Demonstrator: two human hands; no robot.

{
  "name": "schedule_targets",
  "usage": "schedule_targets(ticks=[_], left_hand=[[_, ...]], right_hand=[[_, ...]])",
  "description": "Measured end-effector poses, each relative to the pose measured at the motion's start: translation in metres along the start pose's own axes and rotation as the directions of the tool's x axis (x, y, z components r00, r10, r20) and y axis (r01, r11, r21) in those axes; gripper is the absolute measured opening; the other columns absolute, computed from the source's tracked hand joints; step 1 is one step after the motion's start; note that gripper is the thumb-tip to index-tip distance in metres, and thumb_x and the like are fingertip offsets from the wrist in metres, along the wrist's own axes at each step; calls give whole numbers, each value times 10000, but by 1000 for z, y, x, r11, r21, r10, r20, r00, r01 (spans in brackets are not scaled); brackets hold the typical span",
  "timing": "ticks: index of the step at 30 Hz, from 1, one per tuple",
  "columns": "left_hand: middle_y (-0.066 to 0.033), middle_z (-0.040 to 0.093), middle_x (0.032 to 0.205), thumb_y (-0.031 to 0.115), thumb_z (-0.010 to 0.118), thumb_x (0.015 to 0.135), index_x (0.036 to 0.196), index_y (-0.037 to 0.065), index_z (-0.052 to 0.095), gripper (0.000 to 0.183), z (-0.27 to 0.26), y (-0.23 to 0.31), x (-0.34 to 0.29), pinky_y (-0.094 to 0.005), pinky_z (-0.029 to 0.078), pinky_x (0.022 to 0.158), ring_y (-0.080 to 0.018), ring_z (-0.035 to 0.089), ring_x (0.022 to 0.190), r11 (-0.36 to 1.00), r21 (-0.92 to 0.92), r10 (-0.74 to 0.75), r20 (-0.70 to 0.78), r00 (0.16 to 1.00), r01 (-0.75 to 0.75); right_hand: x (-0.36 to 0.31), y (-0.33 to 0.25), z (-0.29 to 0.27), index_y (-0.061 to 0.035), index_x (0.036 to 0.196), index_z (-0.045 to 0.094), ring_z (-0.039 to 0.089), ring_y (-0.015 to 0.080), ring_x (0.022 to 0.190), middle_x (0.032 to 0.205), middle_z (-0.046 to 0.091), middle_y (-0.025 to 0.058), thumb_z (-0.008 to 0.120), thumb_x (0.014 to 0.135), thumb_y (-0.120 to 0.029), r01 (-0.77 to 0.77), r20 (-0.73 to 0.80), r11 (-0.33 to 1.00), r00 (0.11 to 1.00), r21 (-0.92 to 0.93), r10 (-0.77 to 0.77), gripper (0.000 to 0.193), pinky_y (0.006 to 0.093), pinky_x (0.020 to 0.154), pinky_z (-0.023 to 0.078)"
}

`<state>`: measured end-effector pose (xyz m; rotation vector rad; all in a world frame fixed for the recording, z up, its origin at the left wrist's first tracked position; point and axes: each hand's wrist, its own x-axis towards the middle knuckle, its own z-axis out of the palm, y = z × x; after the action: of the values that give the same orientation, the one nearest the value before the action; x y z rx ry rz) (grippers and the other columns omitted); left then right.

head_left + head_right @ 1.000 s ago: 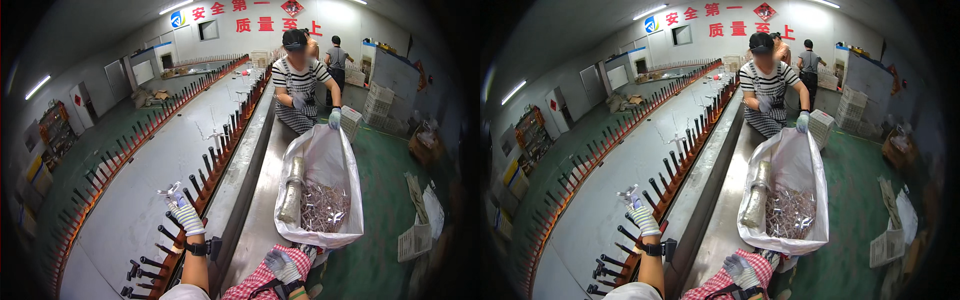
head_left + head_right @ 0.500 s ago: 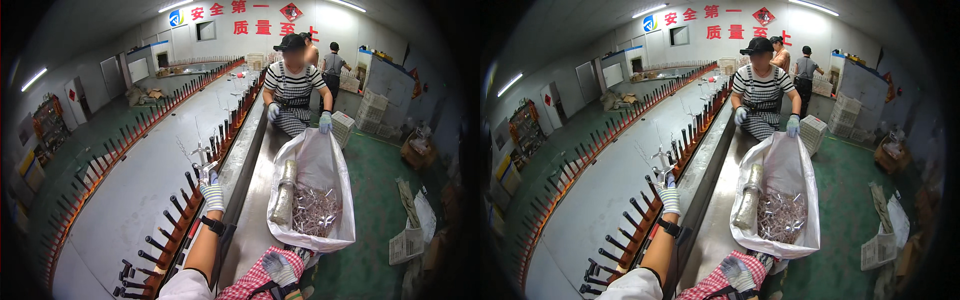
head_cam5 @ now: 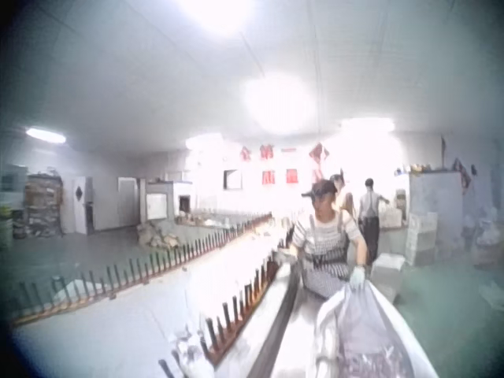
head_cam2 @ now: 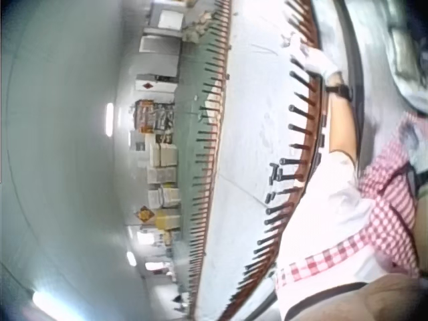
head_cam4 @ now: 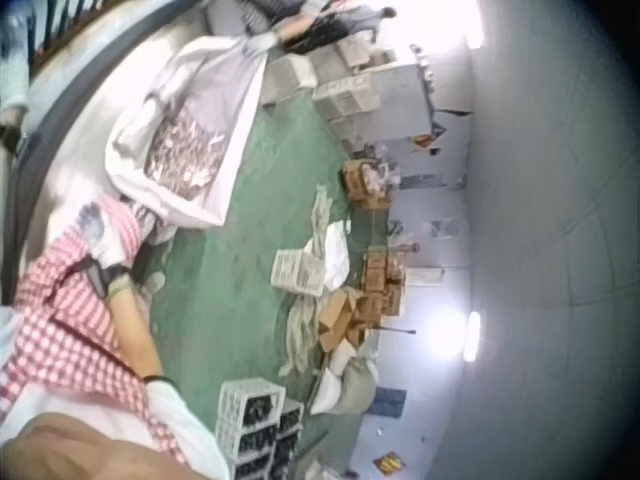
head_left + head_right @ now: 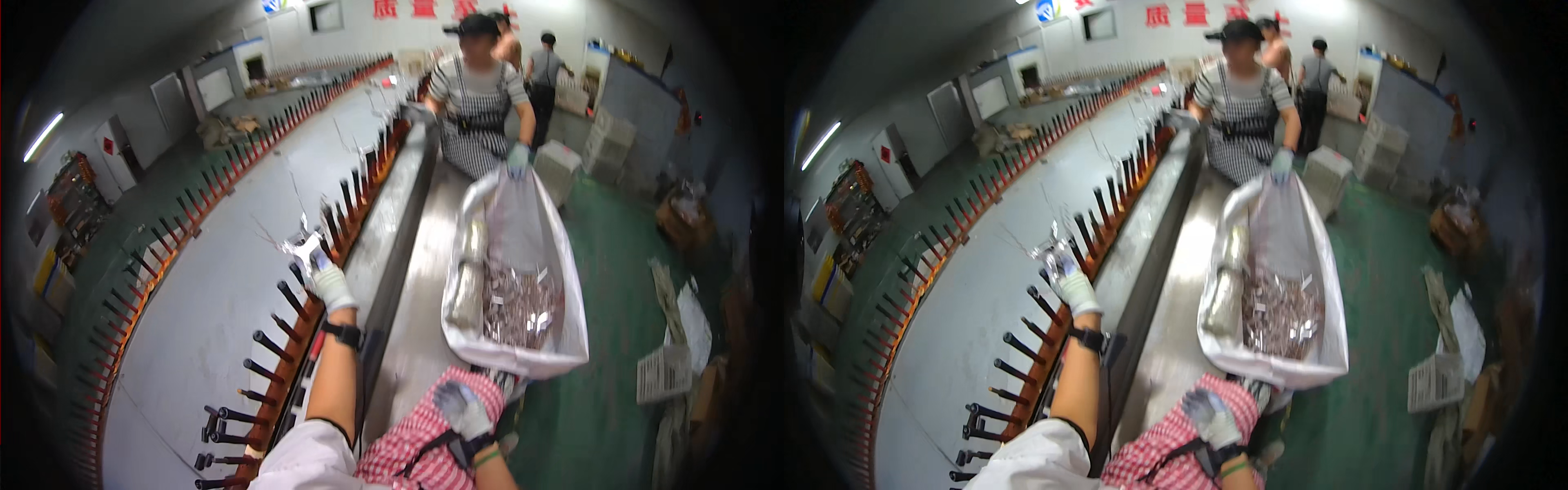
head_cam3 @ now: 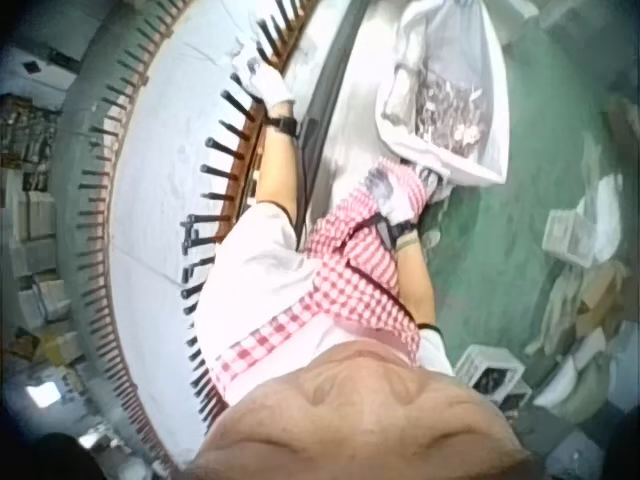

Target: Placing silver-colored plastic parts onto vertical pins on a production line workbench.

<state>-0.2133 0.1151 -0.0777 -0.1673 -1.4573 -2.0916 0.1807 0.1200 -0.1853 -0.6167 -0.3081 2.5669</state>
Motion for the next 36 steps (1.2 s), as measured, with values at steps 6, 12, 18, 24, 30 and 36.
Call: schedule_targets(ticks=[6, 12, 18, 24, 30, 36], left_hand=[[-207, 587, 1018, 277, 495, 865, 1024, -46, 550, 364, -19, 50, 29, -379, 414, 786, -350, 539, 903, 911, 395, -129, -3, 992, 120], [-29, 573, 863, 91, 504, 871, 1017, 48, 562, 163, -17, 79, 25, -265, 407, 698, -128, 465, 745, 956, 289, -87, 144, 986, 43], [-65, 598, 907, 190, 492, 899, 1007, 19, 556, 212, -28, 102, 16, -285, 409, 726, -162, 493, 780, 904, 392, -254, 170, 952, 171], [17, 588, 866, 156, 522, 885, 1009, 68, 579, 161, -42, 107, 26, -207, 358, 539, -47, 437, 643, 902, 397, -226, 95, 969, 172], [19, 580, 875, 154, 507, 888, 1114, 96, 539, 235, -41, 110, 7, -216, 370, 528, -52, 440, 628, 826, 525, -321, 134, 938, 207], [-50, 591, 848, 77, 497, 815, 1178, 68, 496, 363, -106, 127, 24, -261, 425, 569, -131, 499, 609, -145, 532, 40, 846, 532, -834]], right_hand=[[1, 30, 55, 2, 1228, 423, 546, 266, 1013, 1134, 550, 181, 516, 865, -359, 130, 107, -21, 891, -991, 442, 520, 318, 870, 427], [5, 100, 131, -25, 1249, 416, 494, 354, 1083, 1169, 519, 217, 494, 820, -461, 379, -32, -339, 625, -861, 780, 617, 384, 918, 390], [4, 140, 147, -17, 1167, 517, 495, 328, 1096, 1169, 535, 175, 460, 830, -419, 461, -68, -247, 371, -852, 926, 528, 377, 937, 382], [7, 142, 161, -27, 1139, 546, 493, 318, 1100, 1172, 534, 170, 413, 855, -409, 492, -51, -259, 395, -831, 917, 494, 379, 944, 377], [26, 110, 179, -26, 999, 619, 569, 323, 953, 1012, 611, 171, 573, 783, -314, 252, -109, -282, 538, -926, 836, 363, 382, 821, 454], [-36, 111, 185, -1, 844, 578, 545, 332, 629, 728, 570, 173, 532, 796, -194, 471, 609, 544, -17, -695, 793, 203, 392, 549, 436]])
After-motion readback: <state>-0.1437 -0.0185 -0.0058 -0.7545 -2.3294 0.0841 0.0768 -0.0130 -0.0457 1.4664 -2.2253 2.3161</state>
